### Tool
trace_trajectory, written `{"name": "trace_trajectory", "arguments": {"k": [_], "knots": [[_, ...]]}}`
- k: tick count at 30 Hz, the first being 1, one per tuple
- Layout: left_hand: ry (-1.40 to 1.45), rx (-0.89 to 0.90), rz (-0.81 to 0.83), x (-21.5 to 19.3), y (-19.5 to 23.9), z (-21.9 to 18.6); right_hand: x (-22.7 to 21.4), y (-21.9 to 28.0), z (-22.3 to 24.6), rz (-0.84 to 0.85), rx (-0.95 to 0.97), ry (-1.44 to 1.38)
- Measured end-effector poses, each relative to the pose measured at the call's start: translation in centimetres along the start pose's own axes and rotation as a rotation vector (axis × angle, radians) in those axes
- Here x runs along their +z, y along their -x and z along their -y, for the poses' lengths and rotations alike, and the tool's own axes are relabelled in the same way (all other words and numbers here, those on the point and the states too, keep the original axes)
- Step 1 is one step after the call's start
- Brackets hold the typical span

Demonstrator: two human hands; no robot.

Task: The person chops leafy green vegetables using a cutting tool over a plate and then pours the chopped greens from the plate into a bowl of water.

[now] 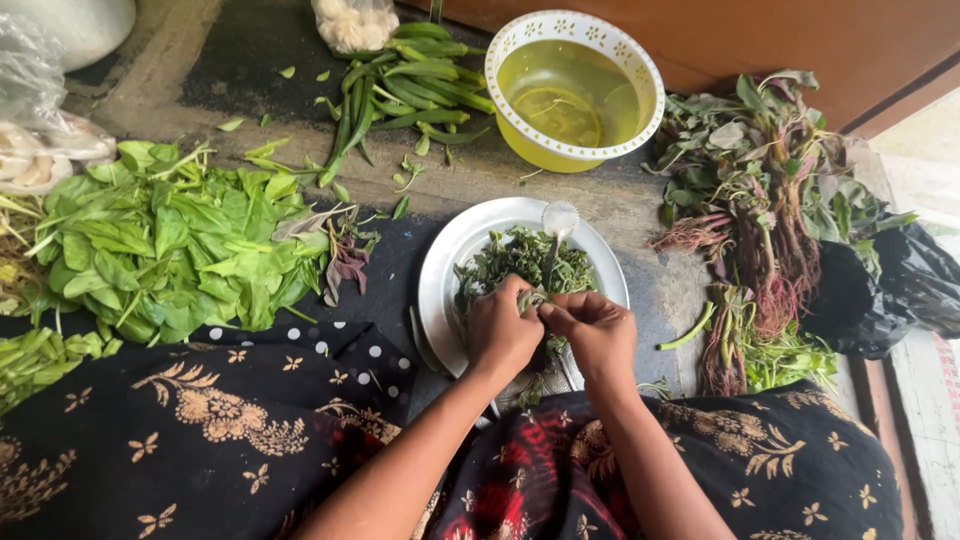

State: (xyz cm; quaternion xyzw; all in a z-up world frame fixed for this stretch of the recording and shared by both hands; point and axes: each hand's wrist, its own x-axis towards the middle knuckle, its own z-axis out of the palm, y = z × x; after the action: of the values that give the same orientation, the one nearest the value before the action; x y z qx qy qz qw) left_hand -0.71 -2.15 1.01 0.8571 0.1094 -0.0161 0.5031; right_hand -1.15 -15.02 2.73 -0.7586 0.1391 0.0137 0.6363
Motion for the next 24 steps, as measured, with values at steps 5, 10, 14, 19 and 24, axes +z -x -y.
{"name": "trace_trajectory", "arguments": {"k": [5, 10, 14, 19, 24], "knots": [[0.038, 0.039, -0.033, 0.3, -0.2, -0.3, 0.2, -0.3, 0.2, -0.004, 0.002, -0.031], [0.038, 0.133, -0.087, 0.6, -0.7, 0.0, 0.1, -1.3, -0.5, 0.008, -0.005, -0.102], [-0.013, 0.038, -0.068, 1.1, -1.9, 0.1, 0.4, -2.1, -1.1, 0.008, -0.021, -0.116], [-0.015, 0.056, -0.193, 0.5, -4.5, 2.8, 0.6, -1.8, -1.0, 0.013, -0.030, -0.166], [0.157, 0.067, -0.003, -0.1, -4.0, 2.9, -0.1, -0.5, 1.6, -0.128, -0.211, 0.357]]}}
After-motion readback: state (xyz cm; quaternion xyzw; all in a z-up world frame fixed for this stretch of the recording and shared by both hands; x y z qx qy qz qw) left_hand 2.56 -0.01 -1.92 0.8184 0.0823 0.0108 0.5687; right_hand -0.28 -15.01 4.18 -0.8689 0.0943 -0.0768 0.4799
